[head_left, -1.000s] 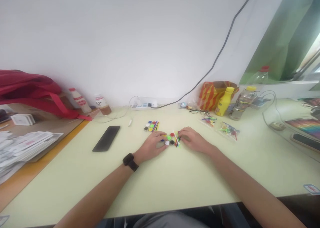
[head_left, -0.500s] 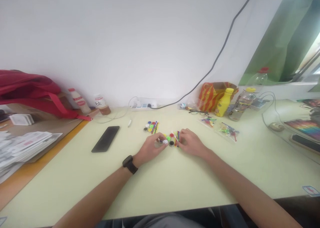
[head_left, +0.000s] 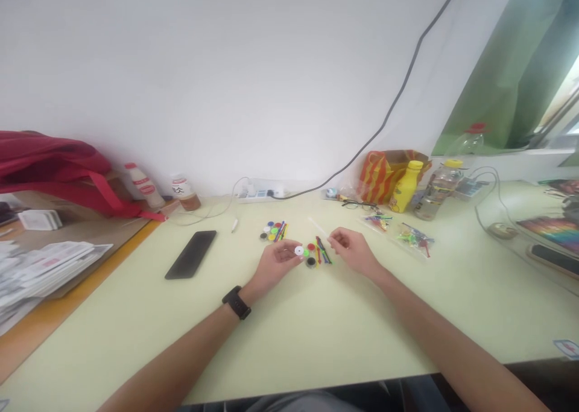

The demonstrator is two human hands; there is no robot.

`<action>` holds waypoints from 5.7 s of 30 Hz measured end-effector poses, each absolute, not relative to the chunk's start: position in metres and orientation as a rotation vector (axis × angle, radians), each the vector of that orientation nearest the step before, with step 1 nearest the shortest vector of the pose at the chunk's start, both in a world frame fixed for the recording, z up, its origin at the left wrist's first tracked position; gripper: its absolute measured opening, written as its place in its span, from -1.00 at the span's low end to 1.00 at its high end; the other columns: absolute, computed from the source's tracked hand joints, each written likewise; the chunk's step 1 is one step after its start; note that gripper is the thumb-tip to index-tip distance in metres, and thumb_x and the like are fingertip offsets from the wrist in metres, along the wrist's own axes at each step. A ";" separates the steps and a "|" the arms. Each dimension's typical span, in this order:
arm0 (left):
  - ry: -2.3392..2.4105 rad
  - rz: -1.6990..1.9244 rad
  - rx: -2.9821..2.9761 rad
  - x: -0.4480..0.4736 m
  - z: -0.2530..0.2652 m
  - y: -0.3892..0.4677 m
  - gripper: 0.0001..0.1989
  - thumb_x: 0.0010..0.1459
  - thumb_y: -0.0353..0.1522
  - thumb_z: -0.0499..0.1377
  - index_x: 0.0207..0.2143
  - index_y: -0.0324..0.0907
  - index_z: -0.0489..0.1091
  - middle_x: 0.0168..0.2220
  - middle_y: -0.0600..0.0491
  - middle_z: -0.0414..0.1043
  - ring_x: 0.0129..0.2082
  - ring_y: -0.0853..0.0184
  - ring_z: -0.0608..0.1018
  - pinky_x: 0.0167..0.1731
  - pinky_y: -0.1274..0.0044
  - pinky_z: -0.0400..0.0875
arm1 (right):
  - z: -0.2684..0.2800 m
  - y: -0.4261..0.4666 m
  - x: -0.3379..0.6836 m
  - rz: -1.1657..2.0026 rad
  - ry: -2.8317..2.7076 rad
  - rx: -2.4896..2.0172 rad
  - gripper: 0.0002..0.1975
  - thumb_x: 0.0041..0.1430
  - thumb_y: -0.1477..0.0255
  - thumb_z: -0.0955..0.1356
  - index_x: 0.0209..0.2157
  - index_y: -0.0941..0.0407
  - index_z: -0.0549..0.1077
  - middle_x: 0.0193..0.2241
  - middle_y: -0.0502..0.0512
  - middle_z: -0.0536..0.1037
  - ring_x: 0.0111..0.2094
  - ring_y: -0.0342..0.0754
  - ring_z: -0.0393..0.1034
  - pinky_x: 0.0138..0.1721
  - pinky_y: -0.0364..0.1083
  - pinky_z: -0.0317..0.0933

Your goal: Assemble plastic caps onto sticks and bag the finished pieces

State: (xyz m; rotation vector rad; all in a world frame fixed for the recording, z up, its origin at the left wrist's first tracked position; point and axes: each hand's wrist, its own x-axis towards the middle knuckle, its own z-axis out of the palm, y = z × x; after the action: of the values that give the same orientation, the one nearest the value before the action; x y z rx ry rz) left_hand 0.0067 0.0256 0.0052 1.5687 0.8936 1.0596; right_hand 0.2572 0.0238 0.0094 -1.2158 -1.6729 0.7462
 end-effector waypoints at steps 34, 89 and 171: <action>0.836 1.207 2.285 0.005 0.008 0.014 -0.83 0.24 -0.37 0.29 -0.10 -0.09 0.56 -0.13 0.00 0.64 -0.11 0.24 0.65 -0.02 0.39 0.53 | 0.013 -0.005 0.238 0.315 -2.178 -0.890 -0.90 0.33 0.54 0.29 -0.28 0.09 0.41 -0.42 0.04 0.43 -0.41 -0.07 0.33 -0.34 -0.11 0.20; 0.688 1.051 1.721 0.016 0.015 0.006 -0.71 0.21 -0.30 0.34 -0.03 -0.17 0.50 -0.10 -0.08 0.60 -0.12 0.24 0.64 -0.03 0.37 0.57 | 0.017 0.003 0.235 1.023 -1.480 -0.944 -0.60 0.25 0.14 0.41 0.02 0.05 0.44 -0.17 0.13 0.57 -0.22 -0.01 0.51 -0.17 0.00 0.41; 0.700 1.107 1.550 0.014 0.008 0.010 -0.77 0.17 -0.32 0.37 -0.13 -0.20 0.52 -0.17 -0.05 0.58 -0.15 0.27 0.62 -0.07 0.44 0.55 | 0.020 -0.015 0.224 0.993 -1.491 -0.821 -0.55 0.34 0.17 0.34 0.18 -0.01 0.28 -0.36 -0.01 0.45 -0.38 -0.08 0.32 -0.30 -0.07 0.25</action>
State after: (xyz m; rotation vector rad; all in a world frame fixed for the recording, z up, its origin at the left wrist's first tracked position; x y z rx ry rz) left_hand 0.0135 0.0103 0.0085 1.5495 0.6999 1.1074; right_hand 0.2238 -0.0149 0.0197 -0.8207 -1.4913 0.9928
